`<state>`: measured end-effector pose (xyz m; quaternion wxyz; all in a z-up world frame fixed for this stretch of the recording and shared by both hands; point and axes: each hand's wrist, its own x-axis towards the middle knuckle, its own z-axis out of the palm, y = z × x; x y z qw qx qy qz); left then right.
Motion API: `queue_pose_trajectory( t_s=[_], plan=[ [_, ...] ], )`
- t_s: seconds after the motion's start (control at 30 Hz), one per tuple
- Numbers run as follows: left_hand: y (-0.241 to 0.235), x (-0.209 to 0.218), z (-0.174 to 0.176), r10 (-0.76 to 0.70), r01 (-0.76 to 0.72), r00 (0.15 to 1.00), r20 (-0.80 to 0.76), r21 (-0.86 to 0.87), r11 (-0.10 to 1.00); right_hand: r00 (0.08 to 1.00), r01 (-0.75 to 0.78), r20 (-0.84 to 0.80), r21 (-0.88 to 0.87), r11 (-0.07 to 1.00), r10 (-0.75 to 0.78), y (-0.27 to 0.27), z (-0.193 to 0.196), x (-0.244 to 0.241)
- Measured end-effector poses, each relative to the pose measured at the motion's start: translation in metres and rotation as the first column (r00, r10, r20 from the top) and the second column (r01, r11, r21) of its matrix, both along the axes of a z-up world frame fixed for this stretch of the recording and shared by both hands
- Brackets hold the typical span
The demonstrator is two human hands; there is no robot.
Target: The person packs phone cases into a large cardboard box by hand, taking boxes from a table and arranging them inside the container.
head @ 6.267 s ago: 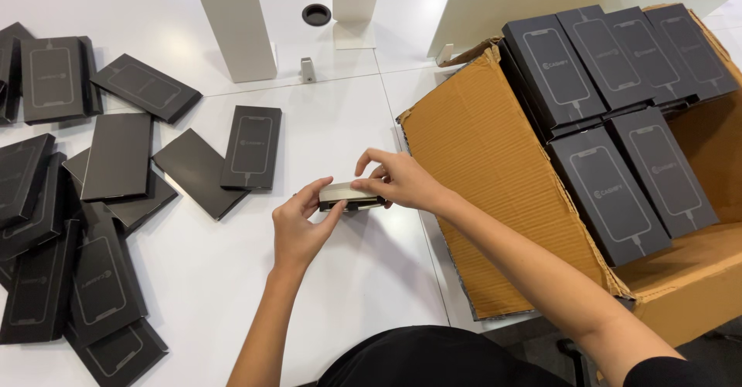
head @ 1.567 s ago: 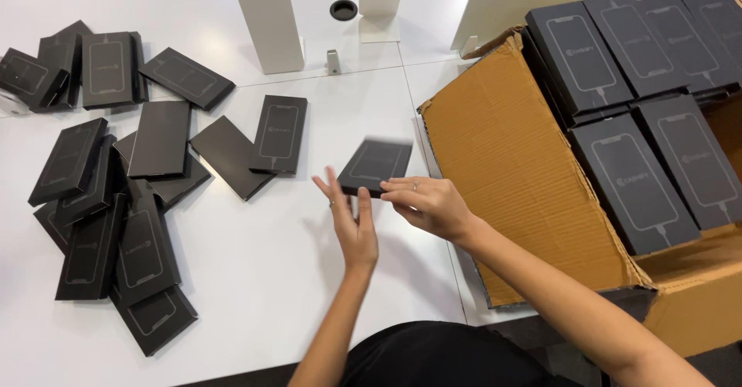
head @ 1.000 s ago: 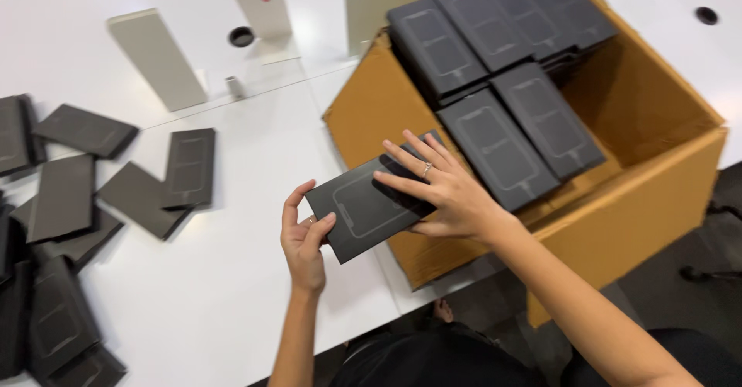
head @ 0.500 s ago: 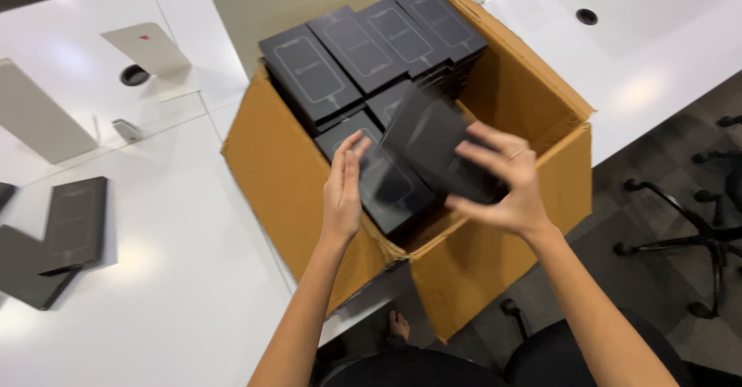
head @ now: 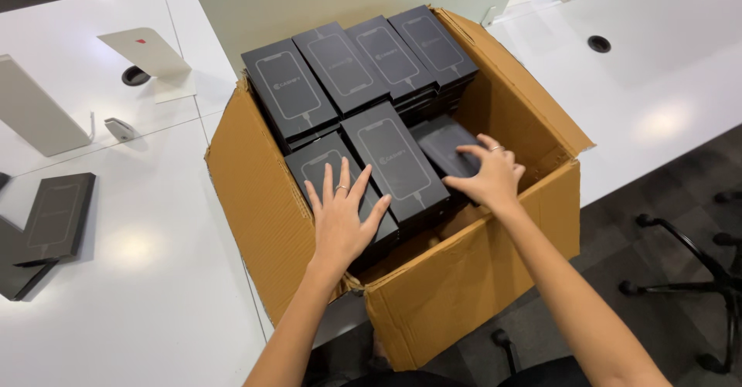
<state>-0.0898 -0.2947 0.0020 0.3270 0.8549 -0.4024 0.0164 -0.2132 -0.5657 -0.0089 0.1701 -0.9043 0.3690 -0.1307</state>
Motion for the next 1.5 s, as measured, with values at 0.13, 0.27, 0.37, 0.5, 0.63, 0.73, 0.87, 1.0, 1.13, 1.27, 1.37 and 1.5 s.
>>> queue_pose_trajectory(
  t_s=[0.13, 0.27, 0.37, 0.5, 0.63, 0.73, 0.87, 1.0, 1.13, 1.27, 1.37, 1.5],
  plan=[
    [-0.004, -0.005, -0.001, 0.03, -0.035, 0.998, 0.058, 0.094, 0.995, 0.987, -0.118, -0.088, 0.195, 0.974, 0.138, -0.016, -0.041, 0.017],
    [-0.008, -0.004, 0.002, 0.045, -0.048, 0.999, 0.023, 0.164, 0.985, 0.943, -0.319, -0.01, 0.272, 0.908, 0.334, -0.032, -0.07, 0.026],
    [-0.013, -0.006, 0.004, 0.05, -0.05, 0.999, 0.006, 0.181, 0.982, 0.931, -0.342, -0.041, 0.256, 0.904, 0.363, -0.036, -0.081, 0.028],
    [-0.012, -0.012, 0.007, 0.05, -0.053, 0.998, 0.026, 0.108, 0.993, 0.888, -0.437, -0.055, 0.201, 0.876, 0.456, -0.041, -0.078, 0.033],
    [0.003, -0.017, 0.011, 0.055, -0.055, 0.998, -0.008, -0.139, 0.989, 0.93, -0.359, -0.021, 0.155, 0.92, 0.366, -0.031, -0.066, 0.03],
    [0.026, -0.011, 0.015, 0.102, -0.097, 0.995, 0.008, -0.252, 0.963, 0.991, -0.116, -0.056, 0.109, 0.987, 0.123, -0.018, -0.044, 0.034],
    [0.085, 0.007, 0.006, 0.258, -0.253, 0.966, -0.022, -0.296, 0.921, 0.953, -0.087, 0.288, -0.033, 0.996, 0.092, -0.004, 0.005, 0.033],
    [0.146, 0.019, -0.016, 0.41, -0.413, 0.909, -0.073, -0.278, 0.867, 0.836, -0.216, 0.521, 0.028, 0.976, 0.169, 0.048, 0.056, 0.054],
    [0.211, 0.041, -0.049, 0.509, -0.522, 0.853, -0.117, -0.221, 0.824, 0.77, -0.362, 0.588, 0.081, 0.929, 0.25, 0.136, 0.087, 0.096],
    [0.289, 0.076, -0.079, 0.613, -0.624, 0.78, -0.13, -0.083, 0.777, 0.74, -0.564, 0.519, 0.134, 0.815, 0.427, 0.223, 0.088, 0.14],
    [0.345, 0.099, -0.098, 0.673, -0.679, 0.724, -0.153, 0.016, 0.734, 0.702, -0.685, 0.421, 0.177, 0.707, 0.575, 0.282, 0.069, 0.175],
    [0.403, 0.123, -0.126, 0.734, -0.728, 0.649, -0.199, 0.116, 0.676, 0.628, -0.778, 0.23, 0.189, 0.599, 0.743, 0.353, 0.027, 0.224]
  ],
)
